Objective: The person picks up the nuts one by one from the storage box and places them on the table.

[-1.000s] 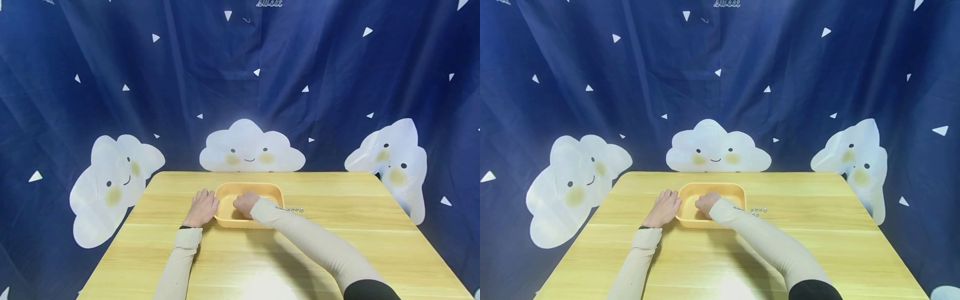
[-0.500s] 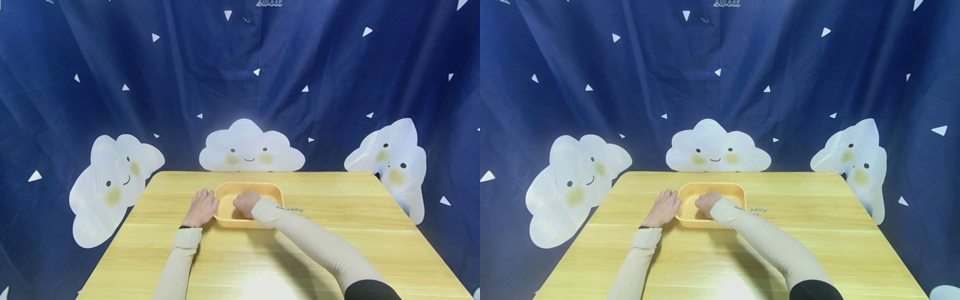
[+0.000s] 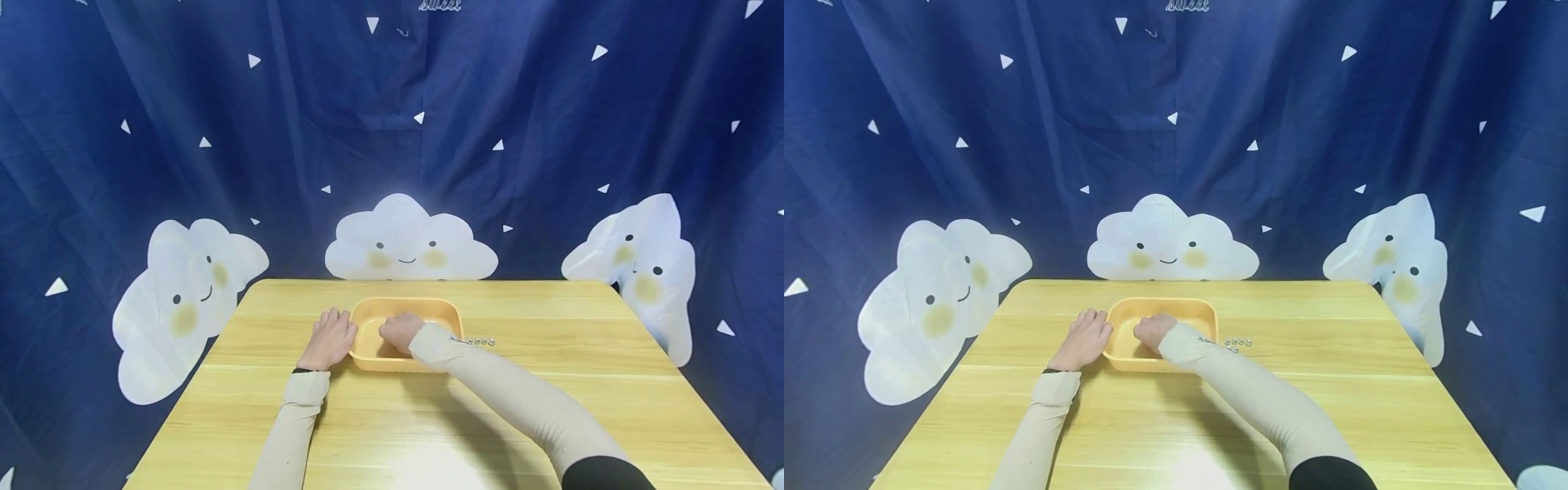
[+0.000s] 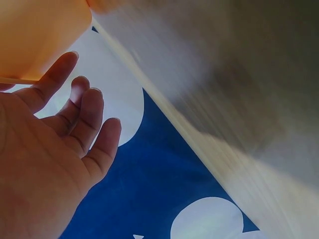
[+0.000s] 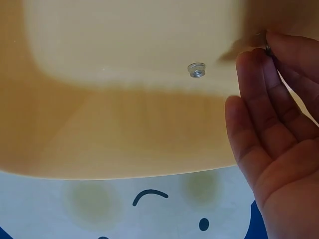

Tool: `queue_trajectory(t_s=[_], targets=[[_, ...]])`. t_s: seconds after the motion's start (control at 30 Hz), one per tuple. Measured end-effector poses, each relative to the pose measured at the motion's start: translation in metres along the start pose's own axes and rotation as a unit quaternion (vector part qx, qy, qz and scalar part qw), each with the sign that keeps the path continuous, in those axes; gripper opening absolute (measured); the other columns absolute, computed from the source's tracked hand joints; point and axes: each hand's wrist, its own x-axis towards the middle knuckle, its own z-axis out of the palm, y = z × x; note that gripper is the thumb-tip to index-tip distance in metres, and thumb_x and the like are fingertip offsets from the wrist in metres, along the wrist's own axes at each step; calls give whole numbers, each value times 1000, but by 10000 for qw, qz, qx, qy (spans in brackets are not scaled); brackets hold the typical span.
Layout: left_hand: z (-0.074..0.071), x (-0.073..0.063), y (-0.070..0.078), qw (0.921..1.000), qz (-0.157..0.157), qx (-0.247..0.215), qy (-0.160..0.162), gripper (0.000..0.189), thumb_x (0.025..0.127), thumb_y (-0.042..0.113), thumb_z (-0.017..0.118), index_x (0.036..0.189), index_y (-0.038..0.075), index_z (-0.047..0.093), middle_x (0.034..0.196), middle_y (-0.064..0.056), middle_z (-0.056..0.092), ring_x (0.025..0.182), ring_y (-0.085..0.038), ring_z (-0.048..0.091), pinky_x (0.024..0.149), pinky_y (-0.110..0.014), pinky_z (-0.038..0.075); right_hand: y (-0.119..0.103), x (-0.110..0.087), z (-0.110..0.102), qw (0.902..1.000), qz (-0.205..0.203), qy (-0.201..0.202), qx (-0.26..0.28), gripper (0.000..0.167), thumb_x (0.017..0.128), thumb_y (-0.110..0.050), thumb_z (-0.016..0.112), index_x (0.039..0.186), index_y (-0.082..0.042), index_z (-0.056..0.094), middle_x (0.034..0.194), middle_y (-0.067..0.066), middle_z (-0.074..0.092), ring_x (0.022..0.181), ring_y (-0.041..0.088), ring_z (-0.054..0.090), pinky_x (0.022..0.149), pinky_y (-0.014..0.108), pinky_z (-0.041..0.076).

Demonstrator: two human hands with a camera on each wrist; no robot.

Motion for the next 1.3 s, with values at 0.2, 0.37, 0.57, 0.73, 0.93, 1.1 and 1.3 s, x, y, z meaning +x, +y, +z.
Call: queue_trajectory(t_s=[0.2, 0.37, 0.57, 0.73, 0.93, 1.1, 1.3], targets=[[-1, -1, 0, 10000, -29, 17, 22, 25, 107, 23, 36, 93, 10, 52, 96, -10, 44, 92, -30, 38, 80, -42, 33, -5, 4, -3, 9982, 252, -374, -407, 18, 89, -4, 72, 88, -22, 72, 89, -4, 75, 77, 14, 66, 75, 28, 50], [-1, -1, 1, 10000, -29, 30, 22, 25, 107, 23, 36, 92, 10, 52, 96, -10, 44, 92, -30, 38, 79, -42, 33, -5, 6, -1, 9971, 297, -447, -533, 16, 89, -7, 73, 87, -23, 72, 91, -5, 76, 82, 14, 66, 76, 27, 46], [0, -1, 1, 10000, 1, -5, 46, 25, 106, 23, 38, 90, 10, 52, 96, -10, 45, 91, -30, 38, 78, -43, 34, -4, 6, 2, 9969, 249, -345, -663, 15, 90, -9, 72, 88, -24, 72, 91, -5, 76, 86, 14, 67, 76, 26, 46], [0, -1, 1, 10000, 10, -6, 34, 24, 106, 23, 38, 91, 10, 52, 96, -10, 44, 92, -30, 39, 78, -42, 33, -4, 5, 2, 9972, 224, -306, -643, 16, 90, -8, 73, 86, -24, 71, 89, -5, 75, 85, 14, 68, 76, 26, 47], [1, -1, 0, 10000, 26, 3, 43, 25, 106, 23, 37, 90, 10, 51, 95, -10, 44, 91, -30, 38, 77, -41, 33, -2, 4, 2, 9981, 241, -393, -420, 18, 88, -5, 74, 86, -23, 70, 91, -7, 75, 85, 14, 66, 78, 27, 46], [2, 0, -1, 10000, 28, 44, 51, 25, 106, 23, 38, 89, 10, 51, 95, -10, 44, 91, -30, 39, 77, -41, 33, 4, -1, 3, 9986, 138, -255, -436, 15, 88, -7, 73, 87, -22, 70, 91, -4, 75, 83, 14, 65, 80, 27, 47], [1, 0, -1, 9999, 56, 72, 49, 25, 106, 23, 36, 90, 10, 51, 94, -10, 44, 90, -30, 39, 77, -40, 34, 12, -9, 6, 9992, 33, -22, -395, 14, 85, -9, 73, 84, -22, 68, 87, -4, 74, 80, 15, 65, 79, 28, 47]])
